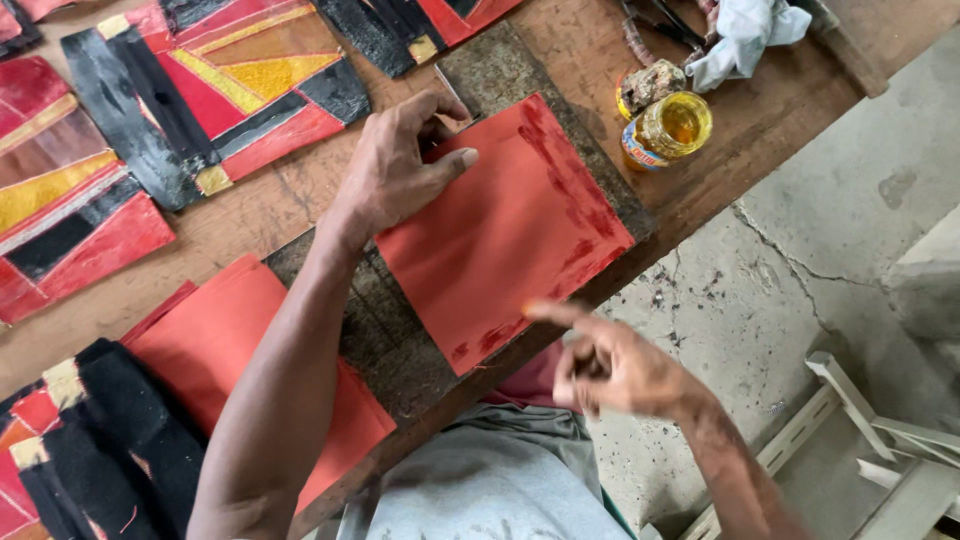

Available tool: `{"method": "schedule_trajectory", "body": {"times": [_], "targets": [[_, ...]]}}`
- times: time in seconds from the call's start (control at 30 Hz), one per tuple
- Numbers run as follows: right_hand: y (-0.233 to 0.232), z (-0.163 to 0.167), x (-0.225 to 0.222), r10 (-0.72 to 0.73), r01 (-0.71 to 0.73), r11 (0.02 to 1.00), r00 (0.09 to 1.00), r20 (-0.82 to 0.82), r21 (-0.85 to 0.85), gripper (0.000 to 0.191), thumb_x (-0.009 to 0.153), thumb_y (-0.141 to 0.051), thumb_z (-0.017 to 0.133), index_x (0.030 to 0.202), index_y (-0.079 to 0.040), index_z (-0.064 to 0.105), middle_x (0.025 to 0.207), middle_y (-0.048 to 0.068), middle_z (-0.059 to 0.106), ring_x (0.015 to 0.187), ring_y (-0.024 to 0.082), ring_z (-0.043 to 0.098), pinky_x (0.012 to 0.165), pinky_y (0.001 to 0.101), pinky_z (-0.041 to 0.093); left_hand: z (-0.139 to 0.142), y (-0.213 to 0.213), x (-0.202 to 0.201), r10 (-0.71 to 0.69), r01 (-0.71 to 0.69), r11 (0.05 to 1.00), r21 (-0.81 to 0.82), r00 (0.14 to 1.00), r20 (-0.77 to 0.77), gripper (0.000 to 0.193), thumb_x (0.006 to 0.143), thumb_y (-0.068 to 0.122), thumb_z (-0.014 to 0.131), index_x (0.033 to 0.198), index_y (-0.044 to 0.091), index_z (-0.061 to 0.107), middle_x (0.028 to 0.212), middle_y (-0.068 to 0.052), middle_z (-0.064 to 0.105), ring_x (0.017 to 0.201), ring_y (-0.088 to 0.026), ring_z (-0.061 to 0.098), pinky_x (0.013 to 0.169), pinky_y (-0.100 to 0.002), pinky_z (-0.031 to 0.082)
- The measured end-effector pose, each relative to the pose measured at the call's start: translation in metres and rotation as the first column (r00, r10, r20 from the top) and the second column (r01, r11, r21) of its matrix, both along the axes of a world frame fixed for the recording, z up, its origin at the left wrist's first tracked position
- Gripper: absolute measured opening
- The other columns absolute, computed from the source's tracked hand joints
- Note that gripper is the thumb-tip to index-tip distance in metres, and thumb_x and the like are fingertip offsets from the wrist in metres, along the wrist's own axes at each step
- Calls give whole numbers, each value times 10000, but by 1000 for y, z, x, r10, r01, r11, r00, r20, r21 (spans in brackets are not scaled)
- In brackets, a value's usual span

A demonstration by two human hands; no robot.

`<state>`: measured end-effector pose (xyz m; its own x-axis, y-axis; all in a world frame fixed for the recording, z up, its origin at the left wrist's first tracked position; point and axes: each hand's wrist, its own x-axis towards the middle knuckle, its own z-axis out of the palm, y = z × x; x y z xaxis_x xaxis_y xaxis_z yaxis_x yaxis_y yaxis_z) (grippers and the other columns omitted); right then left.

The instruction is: The person picks up a red fabric square from a stack, spreads glue by hand along its edges from a jar, folds the edges over, and sets the finished piece on the table with other completed patchwork panels.

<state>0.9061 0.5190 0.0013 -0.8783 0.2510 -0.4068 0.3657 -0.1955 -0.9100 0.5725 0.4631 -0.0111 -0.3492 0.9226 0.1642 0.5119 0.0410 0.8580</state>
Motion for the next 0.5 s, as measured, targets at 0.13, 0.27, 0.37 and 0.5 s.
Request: {"method": "schedule_trajectory", "body": {"times": [0.13, 0.27, 0.37, 0.5], "targets": [[-28, 10, -12, -7, -82, 951, 958, 285, 298, 965, 787, -96, 747, 1628, -222, 293, 1602, 22, 483, 639, 144, 680, 569, 301, 631, -2, -5, -3, -1, 1, 1000, 16, 1000, -12, 335, 862, 186, 806, 1131, 48, 661, 967, -92, 745, 886, -181, 716, 811, -336, 566], [-58, 23, -27, 118, -194, 905, 969, 215, 378, 951, 817, -125, 767, 1613, -270, 266, 1682, 36, 344, 757, 152, 752, 748, 290, 657, -7, -10, -6, -15, 15, 999, 43, 1000, -9, 343, 864, 179, 807, 1140, 43, 655, 977, -94, 743, 896, -191, 726, 818, -340, 578], [-67, 32, -44, 196, 8, 434, 975, -103, 901, 1057, 811, -172, 747, 1677, -209, 142, 1548, 271, 399, 1096, 450, 635, 957, 484, 509, -11, -15, -11, -12, 16, 996, 84, 999, -49, 346, 862, 164, 804, 1148, 36, 656, 972, -103, 743, 912, -209, 730, 827, -353, 577], [-83, 48, -56, 153, -402, 830, 831, 534, 387, 1020, 866, -207, 758, 1665, -393, 152, 865, 190, 795, 702, 295, 744, 810, 429, 586, -16, -18, -16, -6, 10, 992, 125, 1000, -30, 338, 861, 152, 794, 1141, 29, 653, 982, -107, 737, 906, -218, 733, 823, -352, 588]]}}
